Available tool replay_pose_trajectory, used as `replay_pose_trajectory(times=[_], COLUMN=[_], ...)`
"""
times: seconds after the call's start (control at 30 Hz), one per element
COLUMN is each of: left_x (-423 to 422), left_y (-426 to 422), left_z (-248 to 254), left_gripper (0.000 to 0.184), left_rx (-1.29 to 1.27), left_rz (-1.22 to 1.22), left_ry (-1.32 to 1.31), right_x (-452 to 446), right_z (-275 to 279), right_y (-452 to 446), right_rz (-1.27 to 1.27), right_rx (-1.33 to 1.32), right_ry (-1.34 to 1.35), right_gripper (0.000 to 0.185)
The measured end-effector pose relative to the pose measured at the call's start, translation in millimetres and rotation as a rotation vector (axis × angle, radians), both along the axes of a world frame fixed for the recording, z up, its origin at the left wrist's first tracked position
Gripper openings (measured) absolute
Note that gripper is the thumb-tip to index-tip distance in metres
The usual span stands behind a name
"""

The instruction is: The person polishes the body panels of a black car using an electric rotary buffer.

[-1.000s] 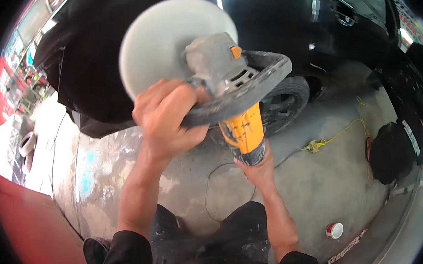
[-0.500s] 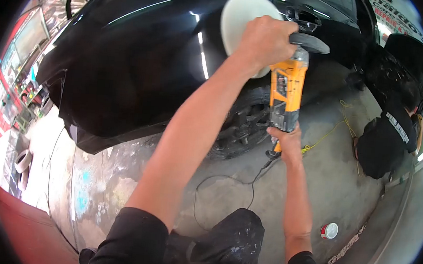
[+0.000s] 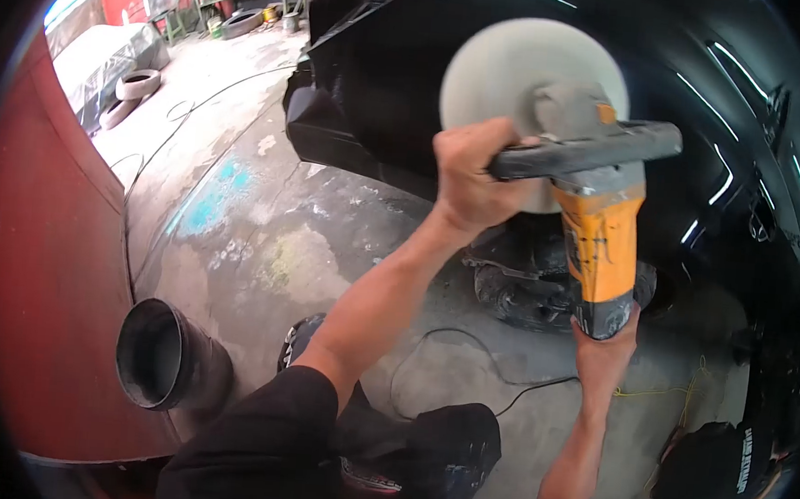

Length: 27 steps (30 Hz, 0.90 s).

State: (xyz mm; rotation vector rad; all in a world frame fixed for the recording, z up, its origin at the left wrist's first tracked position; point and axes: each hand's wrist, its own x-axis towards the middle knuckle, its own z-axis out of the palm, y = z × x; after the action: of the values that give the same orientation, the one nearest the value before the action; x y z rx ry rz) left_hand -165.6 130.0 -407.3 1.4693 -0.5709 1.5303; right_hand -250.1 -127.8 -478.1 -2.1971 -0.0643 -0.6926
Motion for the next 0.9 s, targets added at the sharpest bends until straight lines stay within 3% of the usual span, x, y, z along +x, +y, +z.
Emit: replay_pose_trajectory(times=[0.33,0.53,0.67,0.9], left_x=[-27,-26,-23,-43], left_y=[120,96,53,69], left_z=[-1,-13,-32,-88], left_gripper=[0.024,0.019,0.019,0.017], left_rx=[-0.217,-0.222,-0.165,-0.383], left_rz=[0.190,0.234,-0.014,0.005], left_ry=[0.007,0.060,0.203,0.174], right_x=[15,3,-16,-34], right_z=[35,38,22,22], right_y=[104,91,48,61], right_rz=[0.090,0.005,-0.060,-0.005], right_rx=[-0.124,-0.156,-0.155,-0.286], right_ry=[0.097,0.091,0.074,0.187], right_gripper=[0.068,0.064,0.066,0.061])
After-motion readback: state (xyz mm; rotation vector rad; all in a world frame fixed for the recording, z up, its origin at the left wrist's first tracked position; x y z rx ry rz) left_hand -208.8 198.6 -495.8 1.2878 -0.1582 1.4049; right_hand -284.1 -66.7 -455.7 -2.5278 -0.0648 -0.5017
